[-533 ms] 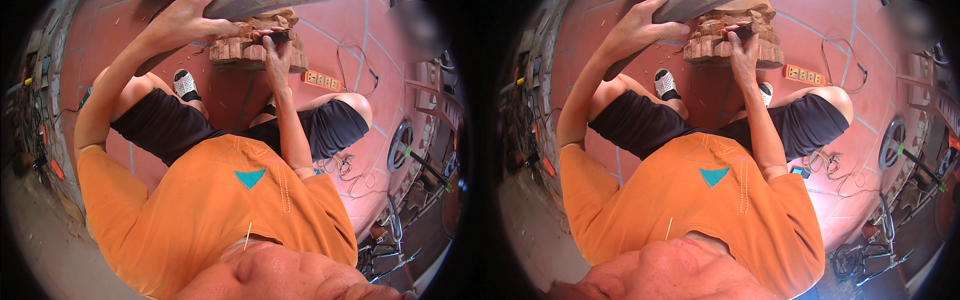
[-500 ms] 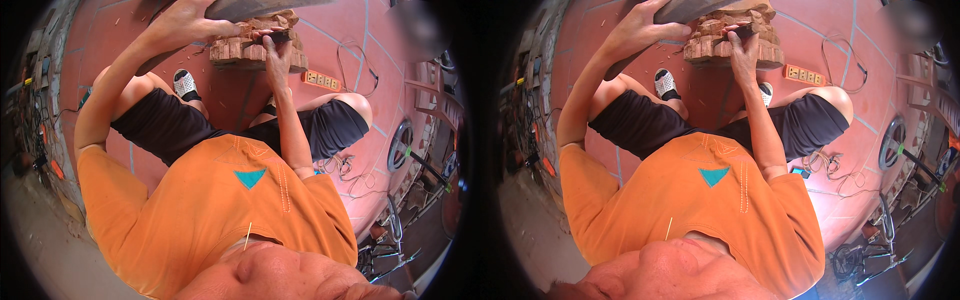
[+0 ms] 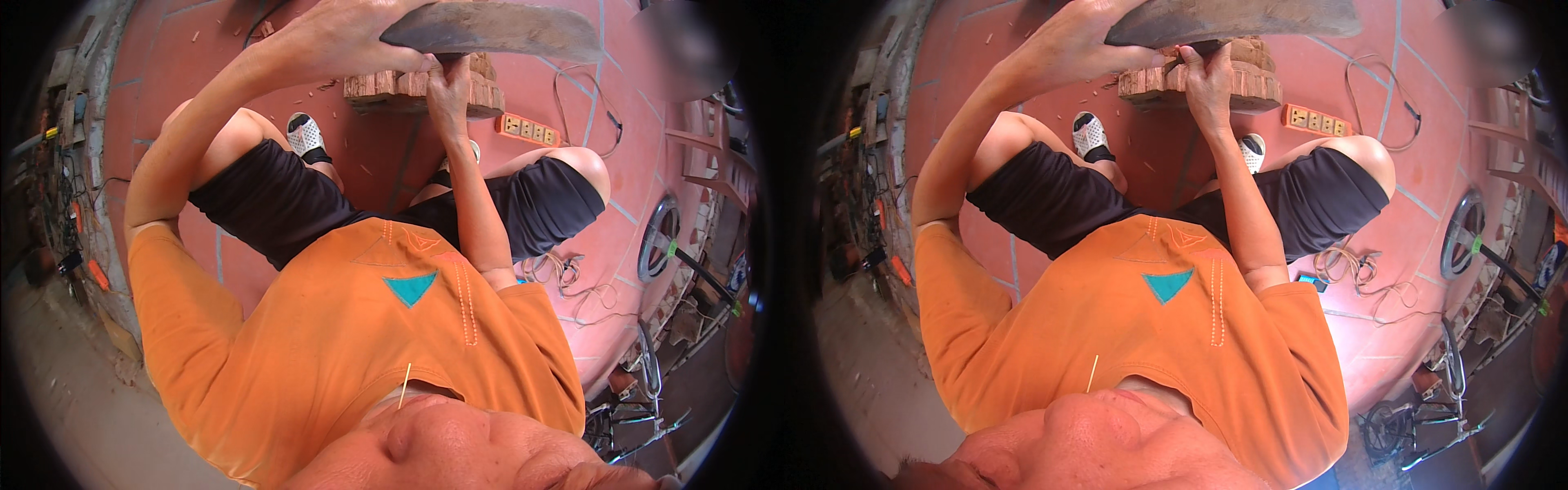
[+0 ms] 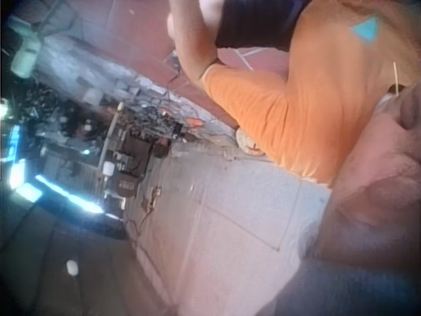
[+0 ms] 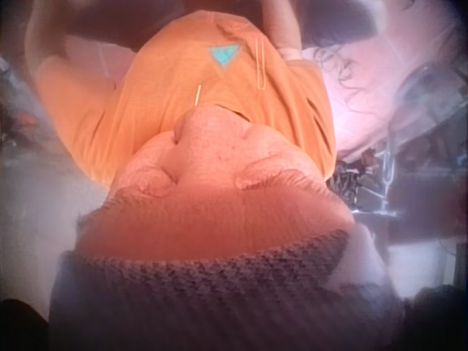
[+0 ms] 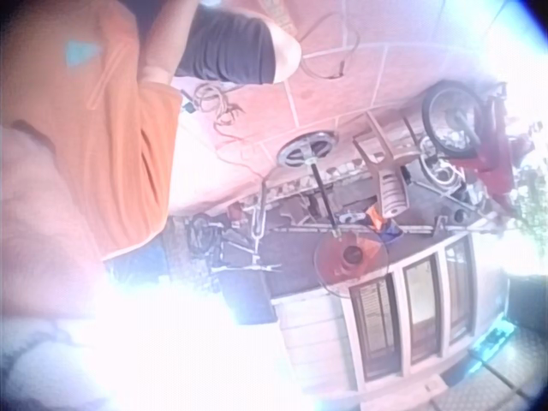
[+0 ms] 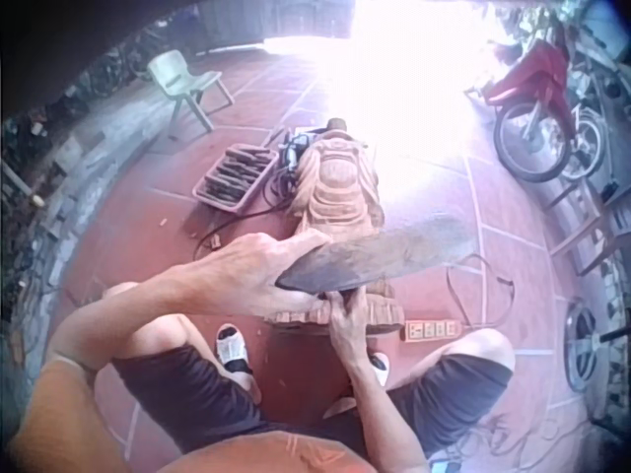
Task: The person sits on the floor and carves a piece of wood using a chisel and a wooden mallet. They repeatedly strike the chisel to shape the wood, occasionally adjusting the chisel's position.
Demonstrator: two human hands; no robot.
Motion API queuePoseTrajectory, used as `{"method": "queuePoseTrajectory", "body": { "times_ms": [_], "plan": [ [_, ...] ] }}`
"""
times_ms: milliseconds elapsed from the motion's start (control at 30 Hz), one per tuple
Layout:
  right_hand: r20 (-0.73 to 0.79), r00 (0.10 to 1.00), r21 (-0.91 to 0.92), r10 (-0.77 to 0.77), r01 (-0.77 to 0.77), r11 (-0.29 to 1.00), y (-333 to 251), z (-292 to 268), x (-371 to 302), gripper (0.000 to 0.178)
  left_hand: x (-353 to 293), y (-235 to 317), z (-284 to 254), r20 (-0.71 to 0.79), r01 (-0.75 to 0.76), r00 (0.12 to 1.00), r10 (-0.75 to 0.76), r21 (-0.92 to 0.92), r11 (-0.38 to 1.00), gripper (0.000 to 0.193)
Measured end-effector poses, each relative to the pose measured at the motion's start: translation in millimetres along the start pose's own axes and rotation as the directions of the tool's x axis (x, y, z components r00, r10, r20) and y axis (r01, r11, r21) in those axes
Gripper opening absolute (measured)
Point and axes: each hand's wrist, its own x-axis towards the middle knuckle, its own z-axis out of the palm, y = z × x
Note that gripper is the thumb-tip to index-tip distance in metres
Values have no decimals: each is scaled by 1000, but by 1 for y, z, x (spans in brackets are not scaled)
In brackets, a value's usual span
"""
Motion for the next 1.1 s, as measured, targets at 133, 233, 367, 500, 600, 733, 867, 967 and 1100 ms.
{"method": "queuePoseTrajectory", "body": {
  "times_ms": [133, 233, 367, 500, 600, 733, 867, 967, 1100],
  "plan": [
    [1, 1000, -50, -18, 18, 999, 3, 0, -3, 29, 4, -9, 2, 217, 93, 958, -187, 379, 921, 54],
    [-22, 1000, -35, -8, 7, 999, 4, 3, -3, 27, 5, -10, 1, 177, 110, 963, -204, 432, 895, 54],
    [-18, 1000, -4, 15, -15, 1000, -7, 5, -1, 26, 16, 11, -7, 65, 35, 997, -50, 215, 976, 55],
    [-18, 1000, 25, 3, -3, 1000, -13, 5, -2, 23, 16, 13, 2, 13, 33, 999, -35, 140, 990, 58],
    [-11, 1000, -92, -8, 7, 996, 5, 4, -2, 21, 12, -19, 24, 56, 64, 994, -97, 425, 903, 57],
    [-54, 998, 89, 41, -36, 995, 5, 5, -2, 21, 28, 2, 3, 177, 79, 969, -171, 437, 896, 60],
    [-27, 994, 148, 105, -100, 984, 2, 4, -2, 20, 27, 12, -5, 25, -1, 1000, -4, 218, 976, 62],
    [-16, 995, 198, 103, -98, 975, 0, 5, -2, 20, 21, 11, -6, -78, -45, 995, 54, 116, 992, 64],
    [-15, 999, 63, 40, -39, 997, -2, 0, 0, 22, 13, -1, -1, -57, 22, 998, -12, 184, 983, 65]
  ]
}}
